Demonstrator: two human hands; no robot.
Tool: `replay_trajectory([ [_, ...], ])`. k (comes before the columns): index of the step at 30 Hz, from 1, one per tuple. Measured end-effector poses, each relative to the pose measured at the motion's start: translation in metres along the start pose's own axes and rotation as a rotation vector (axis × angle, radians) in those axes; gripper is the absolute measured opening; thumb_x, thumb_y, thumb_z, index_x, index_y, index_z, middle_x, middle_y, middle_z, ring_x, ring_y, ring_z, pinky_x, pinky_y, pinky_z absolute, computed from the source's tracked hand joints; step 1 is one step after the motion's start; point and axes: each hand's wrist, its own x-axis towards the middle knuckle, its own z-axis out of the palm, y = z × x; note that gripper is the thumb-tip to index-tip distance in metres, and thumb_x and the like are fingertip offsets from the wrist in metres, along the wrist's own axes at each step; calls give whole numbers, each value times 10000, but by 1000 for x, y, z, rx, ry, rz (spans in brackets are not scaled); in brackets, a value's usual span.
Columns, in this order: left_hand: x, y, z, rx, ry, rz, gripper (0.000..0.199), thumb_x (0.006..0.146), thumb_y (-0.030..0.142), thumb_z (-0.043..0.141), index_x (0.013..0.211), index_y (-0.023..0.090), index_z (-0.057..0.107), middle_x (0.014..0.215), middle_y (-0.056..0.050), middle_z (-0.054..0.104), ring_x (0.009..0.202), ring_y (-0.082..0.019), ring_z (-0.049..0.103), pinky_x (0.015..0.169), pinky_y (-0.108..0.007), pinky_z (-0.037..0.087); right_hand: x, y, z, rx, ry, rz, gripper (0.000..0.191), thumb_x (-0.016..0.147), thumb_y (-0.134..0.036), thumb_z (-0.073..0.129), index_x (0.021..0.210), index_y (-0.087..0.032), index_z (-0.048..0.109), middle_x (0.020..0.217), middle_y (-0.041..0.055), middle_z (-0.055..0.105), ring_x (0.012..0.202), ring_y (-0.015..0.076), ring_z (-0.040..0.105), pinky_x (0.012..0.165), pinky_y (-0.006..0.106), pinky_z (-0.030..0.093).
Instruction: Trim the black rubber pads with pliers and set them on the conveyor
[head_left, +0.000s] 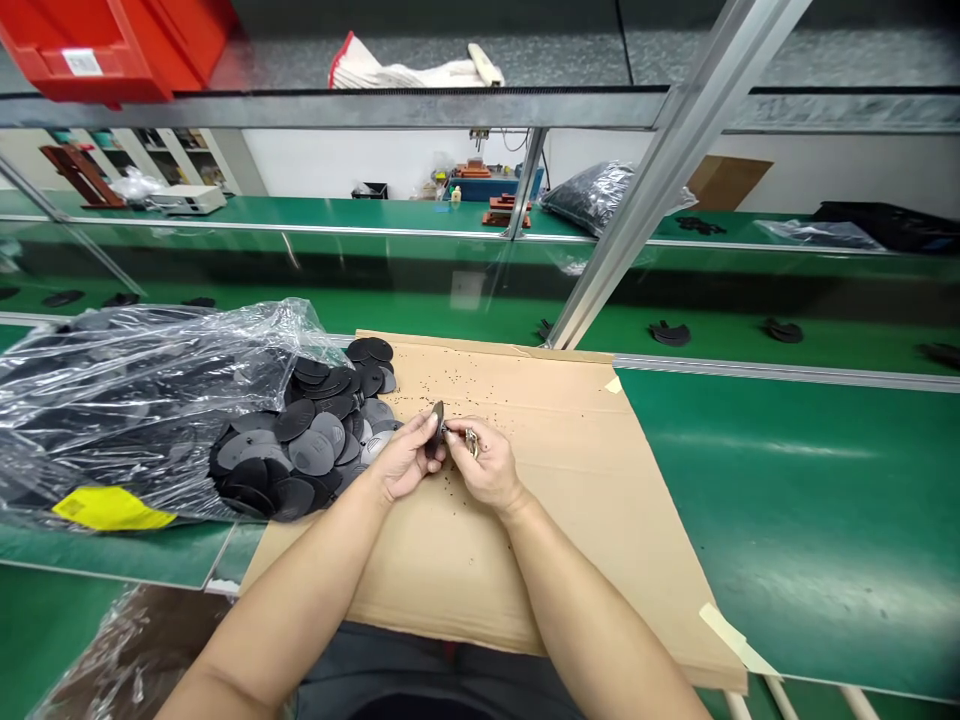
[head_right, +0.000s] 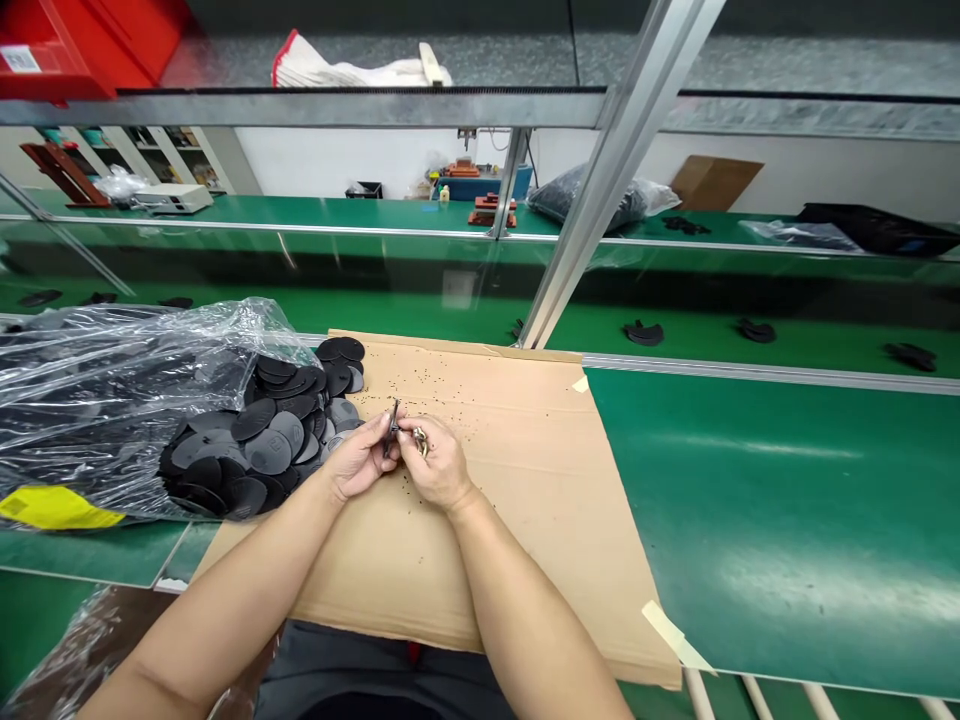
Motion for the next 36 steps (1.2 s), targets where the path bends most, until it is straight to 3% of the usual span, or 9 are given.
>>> replay_trajectory([
  [9, 0, -1, -1, -28, 14, -5, 465, 613, 344, 840, 973, 147, 623, 665, 7, 576, 509, -79, 517, 406, -164, 381, 0, -4, 1, -49, 6, -63, 123, 866, -255, 561, 939, -216, 652, 869, 62, 667, 824, 195, 622, 800, 363, 508],
  [12, 3, -1, 3, -62, 140, 124, 449, 572, 236, 852, 953, 146, 633, 761, -14, 636, 599, -94, 576, 493, -183, 454, 0, 2, 1, 72, 89, 81, 162, 859, -305, 581, 973, -204, 638, 864, 57, 654, 780, 182, 615, 757, 341, 516],
  [15, 18, 8, 5, -40, 308, 266, 444, 557, 143, 816, 966, 151, 641, 947, -56, 682, 823, -152, 639, 725, -263, 528, 3, 13, -1, 211, 209, 237, 247, 832, -370, 612, 993, -184, 625, 834, 50, 646, 755, 177, 607, 740, 331, 514],
  [18, 45, 43, -1, 246, 437, 474, 400, 595, 97, 747, 981, 156, 658, 986, -65, 688, 912, -190, 634, 877, -337, 495, 6, 21, -4, 258, 290, 290, 273, 808, -403, 631, 951, -170, 631, 855, 63, 644, 788, 189, 600, 766, 345, 500],
  [22, 85, 127, -19, 1031, 732, 788, 265, 731, 149, 647, 993, 174, 681, 1040, -84, 652, 1033, -243, 585, 970, -370, 427, 9, 20, -5, 256, 259, 293, 248, 813, -391, 626, 926, -171, 630, 816, 56, 631, 747, 185, 581, 721, 335, 488],
  [26, 116, 177, -27, 1625, 909, 763, 443, 726, 134, 638, 1167, 151, 614, 1259, -141, 516, 1195, -290, 469, 1038, -392, 350, 11, 17, -4, 242, 211, 246, 194, 835, -368, 602, 894, -183, 616, 790, 39, 608, 726, 175, 559, 690, 315, 468],
  [29, 142, 163, -15, 1693, 800, 672, 400, 730, 165, 653, 1129, 145, 627, 1218, -154, 537, 1177, -293, 481, 1028, -381, 350, 12, 22, -1, 281, 269, 261, 182, 843, -362, 596, 781, -199, 544, 667, -14, 494, 604, 138, 464, 596, 276, 408],
  [33, 188, 109, 21, 1632, 534, 513, 277, 755, 222, 659, 1024, 156, 662, 1102, -149, 609, 1052, -280, 563, 943, -369, 406, 12, 31, 3, 356, 501, 349, 224, 810, -373, 620, 808, -214, 463, 679, -37, 428, 581, 121, 415, 573, 255, 382],
  [36, 225, 73, 54, 1596, 407, 471, 251, 747, 258, 685, 982, 170, 672, 1005, -126, 659, 960, -262, 602, 878, -356, 438, 12, 32, 5, 372, 550, 401, 238, 797, -385, 607, 859, -216, 453, 710, -29, 445, 616, 129, 452, 609, 260, 416],
])
